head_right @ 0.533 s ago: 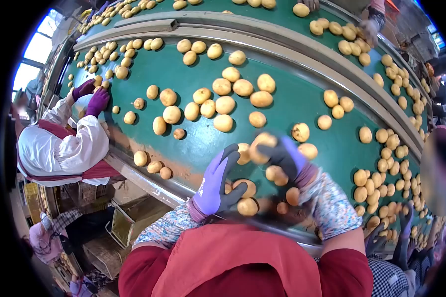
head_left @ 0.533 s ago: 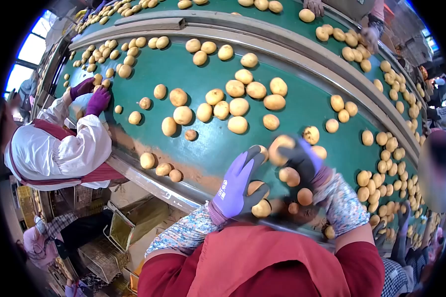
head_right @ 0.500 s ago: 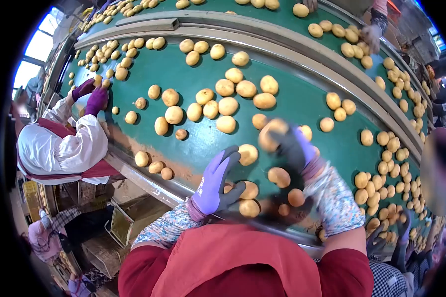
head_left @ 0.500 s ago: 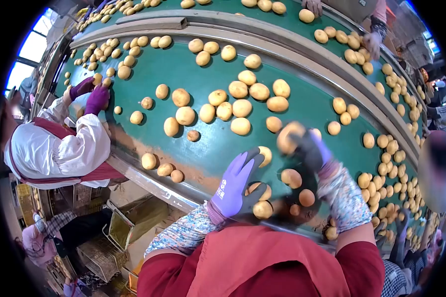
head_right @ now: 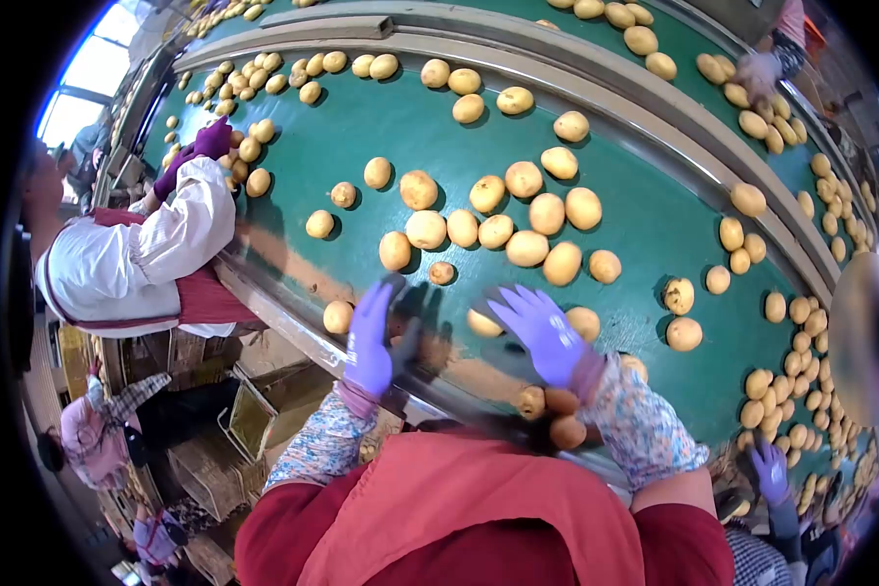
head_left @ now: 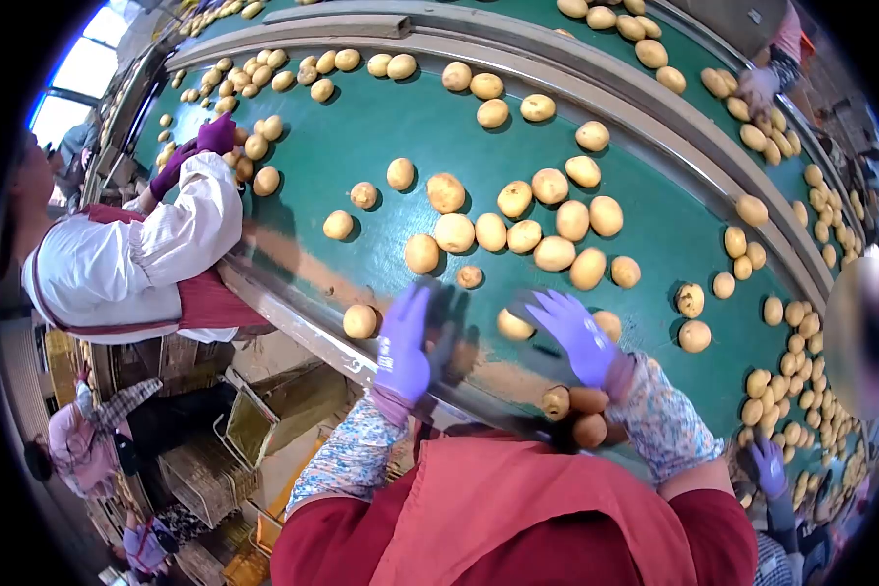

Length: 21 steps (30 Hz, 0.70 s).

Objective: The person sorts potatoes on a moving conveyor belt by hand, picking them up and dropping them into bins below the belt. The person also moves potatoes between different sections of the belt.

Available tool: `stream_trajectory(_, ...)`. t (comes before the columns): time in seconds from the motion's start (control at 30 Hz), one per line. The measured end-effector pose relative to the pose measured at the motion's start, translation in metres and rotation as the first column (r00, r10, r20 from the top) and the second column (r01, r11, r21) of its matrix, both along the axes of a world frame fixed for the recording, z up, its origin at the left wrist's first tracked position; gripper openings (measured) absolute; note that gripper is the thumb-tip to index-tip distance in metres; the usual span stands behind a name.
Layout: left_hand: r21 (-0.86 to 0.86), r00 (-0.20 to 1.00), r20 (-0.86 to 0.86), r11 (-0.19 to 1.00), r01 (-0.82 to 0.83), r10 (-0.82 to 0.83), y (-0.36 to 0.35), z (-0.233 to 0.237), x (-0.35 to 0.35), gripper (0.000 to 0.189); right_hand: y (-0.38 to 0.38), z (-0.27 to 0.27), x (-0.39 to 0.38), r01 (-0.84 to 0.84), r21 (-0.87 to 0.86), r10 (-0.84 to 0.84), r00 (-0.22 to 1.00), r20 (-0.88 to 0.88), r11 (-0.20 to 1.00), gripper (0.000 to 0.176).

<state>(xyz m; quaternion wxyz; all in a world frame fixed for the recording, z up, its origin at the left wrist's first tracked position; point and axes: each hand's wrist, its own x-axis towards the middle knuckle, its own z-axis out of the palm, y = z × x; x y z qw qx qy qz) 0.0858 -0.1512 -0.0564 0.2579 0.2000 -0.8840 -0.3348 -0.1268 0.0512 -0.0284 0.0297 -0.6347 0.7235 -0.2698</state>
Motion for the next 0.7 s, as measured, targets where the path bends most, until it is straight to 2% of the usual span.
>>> stream_trajectory(0.03,-0.032,0.999,0.021,0.999,-0.036,0.036,-0.012,0.002,0.002,0.063,0.015,0.021,0.012,0.064,-0.012,-0.064,0.998,-0.01,0.998,0.043)
stream_trajectory(0.07,0.015,0.999,0.03,0.999,-0.036,0.035,-0.026,0.007,0.002,0.064,0.028,0.035,0.016,0.133,-0.022,-0.134,0.991,-0.031,0.991,0.043)
stream_trajectory(0.1,0.065,0.999,0.034,0.998,-0.026,0.024,-0.036,0.013,0.0,0.065,0.049,0.032,0.002,0.329,0.043,-0.329,0.944,-0.005,0.943,0.049)
stream_trajectory(0.13,0.056,0.997,0.068,0.998,-0.039,0.036,-0.044,0.018,-0.004,0.065,0.076,0.032,-0.006,0.515,-0.058,-0.518,0.849,-0.103,0.855,0.051)
stream_trajectory(0.17,-0.002,0.997,0.073,1.0,-0.024,0.025,-0.05,0.009,-0.007,0.066,0.113,0.023,-0.013,0.754,-0.075,-0.75,0.657,0.075,0.653,0.048)
stream_trajectory(0.2,-0.023,0.998,0.063,1.0,0.007,-0.005,-0.053,0.003,-0.013,0.065,0.15,0.013,-0.02,0.916,-0.066,-0.871,0.398,0.29,0.396,0.045)
stream_trajectory(0.23,-0.056,0.998,0.05,0.998,0.033,-0.03,-0.054,-0.001,-0.019,0.064,0.174,0.022,-0.014,0.954,-0.046,-0.905,0.297,0.306,0.297,0.047)
stream_trajectory(0.3,-0.06,0.997,0.025,0.995,0.08,-0.079,-0.049,0.011,-0.027,0.066,0.211,0.004,0.017,0.927,0.05,-0.927,0.374,-0.042,0.372,0.047)
stream_trajectory(0.33,-0.067,0.991,0.001,0.989,0.134,-0.134,-0.04,0.016,-0.029,0.064,0.228,-0.056,0.039,0.943,0.071,-0.915,0.296,0.275,0.326,0.046)
stream_trajectory(0.37,-0.11,0.968,0.002,0.962,0.25,-0.251,-0.036,0.022,-0.028,0.064,0.192,-0.048,0.071,0.94,-0.024,-0.939,0.34,0.057,0.339,0.04)
stream_trajectory(0.4,-0.126,0.921,0.049,0.912,0.389,-0.386,-0.03,0.033,-0.029,0.065,0.154,-0.037,0.104,0.931,-0.128,-0.932,0.319,-0.171,0.342,0.035)
stream_trajectory(0.43,-0.137,0.857,0.088,0.846,0.515,-0.507,-0.017,0.037,-0.03,0.066,0.133,-0.042,0.123,0.932,0.101,-0.928,0.328,0.177,0.348,0.029)
stream_trajectory(0.47,-0.128,0.78,0.088,0.77,0.625,-0.619,-0.009,0.034,-0.031,0.067,0.107,-0.061,0.122,0.89,0.141,-0.901,0.426,0.082,0.434,0.022)
stream_trajectory(0.5,-0.113,0.692,0.086,0.683,0.721,-0.716,0.001,0.024,-0.03,0.068,0.079,-0.043,0.132,0.856,0.095,-0.851,0.481,0.213,0.508,0.025)
stream_trajectory(0.53,-0.203,0.644,0.16,0.614,0.763,-0.748,0.01,0.015,-0.027,0.071,0.056,-0.021,0.139,0.741,0.045,-0.686,0.595,0.419,0.67,0.028)
stream_trajectory(0.57,-0.178,0.577,0.268,0.549,0.817,-0.772,0.016,0.012,-0.027,0.074,0.038,-0.003,0.142,0.601,-0.055,-0.459,0.663,0.592,0.797,0.031)
stream_trajectory(0.63,-0.117,0.598,0.228,0.589,0.8,-0.768,0.009,0.019,-0.034,0.072,0.022,0.015,0.126,0.506,0.026,-0.413,0.673,0.614,0.862,0.039)
stream_trajectory(0.67,-0.126,0.614,0.334,0.611,0.781,-0.715,-0.009,0.022,-0.03,0.074,0.033,-0.005,0.108,0.518,-0.204,-0.394,0.806,0.442,0.831,0.04)
stream_trajectory(0.7,-0.081,0.67,0.354,0.692,0.717,-0.653,-0.023,0.029,-0.027,0.07,0.042,-0.008,0.086,0.588,-0.258,-0.535,0.807,0.25,0.767,0.036)
